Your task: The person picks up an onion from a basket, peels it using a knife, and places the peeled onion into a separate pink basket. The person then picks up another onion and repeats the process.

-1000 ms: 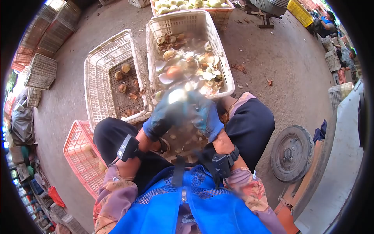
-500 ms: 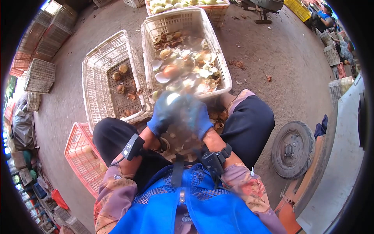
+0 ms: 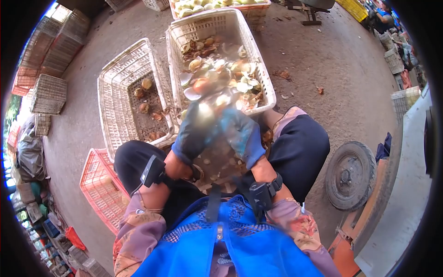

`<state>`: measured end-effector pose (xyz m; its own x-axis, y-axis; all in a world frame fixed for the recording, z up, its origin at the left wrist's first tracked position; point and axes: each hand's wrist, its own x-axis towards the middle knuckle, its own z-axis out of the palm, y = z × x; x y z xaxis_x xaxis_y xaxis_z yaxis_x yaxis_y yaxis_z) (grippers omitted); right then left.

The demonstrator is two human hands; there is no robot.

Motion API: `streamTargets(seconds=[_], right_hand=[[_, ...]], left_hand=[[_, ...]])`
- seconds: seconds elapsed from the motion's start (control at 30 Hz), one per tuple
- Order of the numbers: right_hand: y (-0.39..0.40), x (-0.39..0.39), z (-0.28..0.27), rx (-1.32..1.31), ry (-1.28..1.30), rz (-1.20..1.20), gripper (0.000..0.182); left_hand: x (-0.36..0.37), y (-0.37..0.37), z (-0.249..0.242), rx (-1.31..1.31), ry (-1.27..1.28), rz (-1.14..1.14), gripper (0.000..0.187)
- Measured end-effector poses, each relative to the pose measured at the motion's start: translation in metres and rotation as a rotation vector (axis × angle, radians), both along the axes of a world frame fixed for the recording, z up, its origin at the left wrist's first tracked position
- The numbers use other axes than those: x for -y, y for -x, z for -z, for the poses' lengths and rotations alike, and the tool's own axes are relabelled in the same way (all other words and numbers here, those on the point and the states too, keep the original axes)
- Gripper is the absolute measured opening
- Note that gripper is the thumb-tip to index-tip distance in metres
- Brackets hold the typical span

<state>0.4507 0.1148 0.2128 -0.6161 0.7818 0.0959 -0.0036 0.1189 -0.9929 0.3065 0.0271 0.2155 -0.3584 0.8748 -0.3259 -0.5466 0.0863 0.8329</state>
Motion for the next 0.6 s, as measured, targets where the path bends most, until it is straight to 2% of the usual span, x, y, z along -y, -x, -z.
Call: streamTargets(seconds=[0.13,0.17,0.2,0.3,0.33,0.37,0.43,0.5,0.53,0.6], right_hand=[[0.001,0.01,-0.018,0.051,-0.083,0.049,0.026],[0.002,0.008,-0.013,0.159,-0.13,0.038,0.029],[0.004,0.006,-0.011,0.266,-0.177,0.026,0.033],[0.004,0.003,-0.015,0.302,-0.175,-0.024,0.034],[0.005,0.002,-0.011,0.302,-0.175,-0.024,0.034],[0.007,0.003,-0.004,0.253,-0.172,-0.022,0.033],[0.01,0.007,0.007,0.204,-0.167,-0.017,0.031],[0.014,0.012,0.011,-0.088,0.199,0.014,0.026],[0.013,0.011,0.019,-0.088,0.199,0.016,0.026],[0.011,0.008,0.03,-0.181,0.666,-0.035,0.028]], left_hand=[[-0.006,-0.006,-0.008,0.459,-0.04,-0.006,0.047],[-0.008,-0.009,-0.009,0.576,-0.051,-0.007,0.047],[-0.01,-0.011,-0.008,0.576,-0.051,-0.006,0.047],[-0.01,-0.01,0.009,0.694,-0.002,-0.131,0.043],[-0.003,-0.004,0.036,-0.137,-0.044,-0.096,0.037],[-0.001,0.0,0.042,-0.967,-0.083,-0.047,0.03],[0.007,0.003,0.054,-0.99,-0.015,-0.013,0.026],[0.003,0.0,0.04,-1.012,0.05,0.019,0.024],[0.001,-0.003,0.032,-1.061,-0.021,0.008,0.021],[-0.003,-0.004,0.024,-1.109,-0.091,-0.002,0.018]])
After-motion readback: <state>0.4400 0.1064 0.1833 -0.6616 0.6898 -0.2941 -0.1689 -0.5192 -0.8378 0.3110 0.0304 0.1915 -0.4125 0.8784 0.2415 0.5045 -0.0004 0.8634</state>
